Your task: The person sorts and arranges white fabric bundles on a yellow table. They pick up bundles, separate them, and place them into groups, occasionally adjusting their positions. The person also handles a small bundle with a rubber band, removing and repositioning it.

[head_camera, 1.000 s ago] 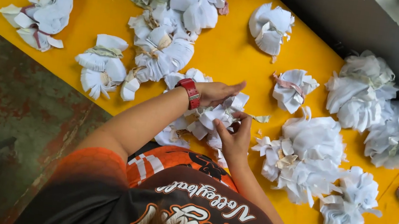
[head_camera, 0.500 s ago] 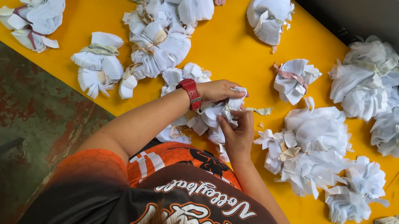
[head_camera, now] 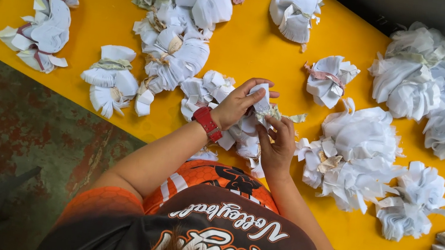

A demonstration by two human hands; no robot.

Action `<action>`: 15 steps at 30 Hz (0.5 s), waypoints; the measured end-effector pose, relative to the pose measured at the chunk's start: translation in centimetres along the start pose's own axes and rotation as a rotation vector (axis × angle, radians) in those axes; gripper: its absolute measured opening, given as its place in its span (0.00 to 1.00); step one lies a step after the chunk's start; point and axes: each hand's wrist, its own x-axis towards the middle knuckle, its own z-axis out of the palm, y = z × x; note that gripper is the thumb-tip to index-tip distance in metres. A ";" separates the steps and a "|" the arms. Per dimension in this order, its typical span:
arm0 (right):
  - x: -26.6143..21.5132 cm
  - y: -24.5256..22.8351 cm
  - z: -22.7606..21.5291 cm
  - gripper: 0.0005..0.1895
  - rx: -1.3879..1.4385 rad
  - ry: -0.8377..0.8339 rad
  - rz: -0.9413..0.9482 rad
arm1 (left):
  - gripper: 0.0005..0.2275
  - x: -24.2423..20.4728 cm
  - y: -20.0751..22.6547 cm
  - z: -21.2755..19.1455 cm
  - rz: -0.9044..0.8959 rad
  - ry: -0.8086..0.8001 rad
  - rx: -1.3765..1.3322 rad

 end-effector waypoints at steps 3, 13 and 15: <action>-0.2 -0.6 0.1 0.23 0.066 -0.034 -0.031 | 0.17 -0.8 1.2 0.7 0.051 0.062 0.065; 0.3 0.5 -0.8 0.10 0.312 -0.093 0.153 | 0.17 -3.0 2.1 2.4 0.105 0.129 0.003; -0.2 1.8 -0.6 0.12 0.370 -0.079 0.295 | 0.17 -3.6 2.7 3.0 0.093 0.134 -0.062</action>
